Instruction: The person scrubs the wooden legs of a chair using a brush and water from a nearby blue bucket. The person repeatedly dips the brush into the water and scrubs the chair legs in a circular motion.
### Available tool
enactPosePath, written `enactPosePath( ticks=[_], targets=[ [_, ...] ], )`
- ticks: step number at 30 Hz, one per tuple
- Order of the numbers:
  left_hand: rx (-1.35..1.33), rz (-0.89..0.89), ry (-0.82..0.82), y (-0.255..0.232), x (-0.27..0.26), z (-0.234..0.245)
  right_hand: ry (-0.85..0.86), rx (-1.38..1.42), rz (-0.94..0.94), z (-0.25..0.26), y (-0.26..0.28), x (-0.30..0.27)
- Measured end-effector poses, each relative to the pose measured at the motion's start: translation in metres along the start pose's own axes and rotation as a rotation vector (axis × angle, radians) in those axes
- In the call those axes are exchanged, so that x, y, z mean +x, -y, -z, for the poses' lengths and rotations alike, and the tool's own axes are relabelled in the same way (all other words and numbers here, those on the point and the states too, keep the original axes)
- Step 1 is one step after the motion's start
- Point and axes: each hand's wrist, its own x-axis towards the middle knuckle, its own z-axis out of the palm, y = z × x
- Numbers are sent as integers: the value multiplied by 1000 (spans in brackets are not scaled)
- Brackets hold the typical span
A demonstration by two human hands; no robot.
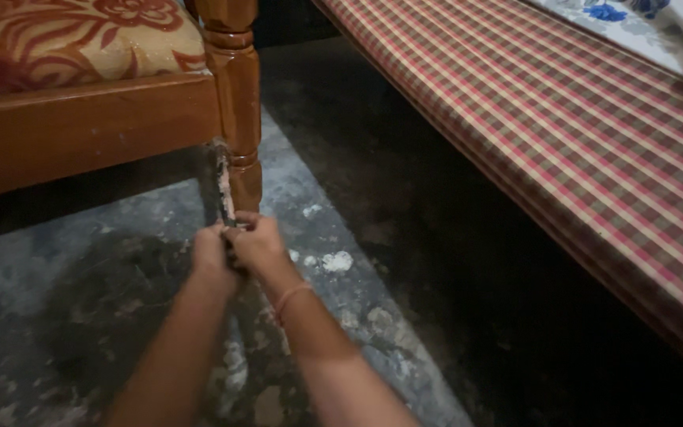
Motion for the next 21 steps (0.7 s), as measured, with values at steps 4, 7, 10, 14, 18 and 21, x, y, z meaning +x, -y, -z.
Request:
enactPosePath(
  ticks=[4,7,10,14,18,21],
  targets=[
    [42,-38,69,-8,-7,10,-5,103,-41,-7,2,-10],
    [4,-26,150,5,-26,6,-47,154,-90,-6,25,-28],
    [-21,-18,140,24,-53,-5,-182,39,-176,1,48,-47],
    [-13,-20,113,39,-82,-21,-239,54,-212,16,56,-70],
    [-9,-8,136,49,-108,-37,-411,-145,-82,27,35,-71],
    [5,-2,124,58,-125,-52,-577,-189,30,39,19,-59]
  ],
)
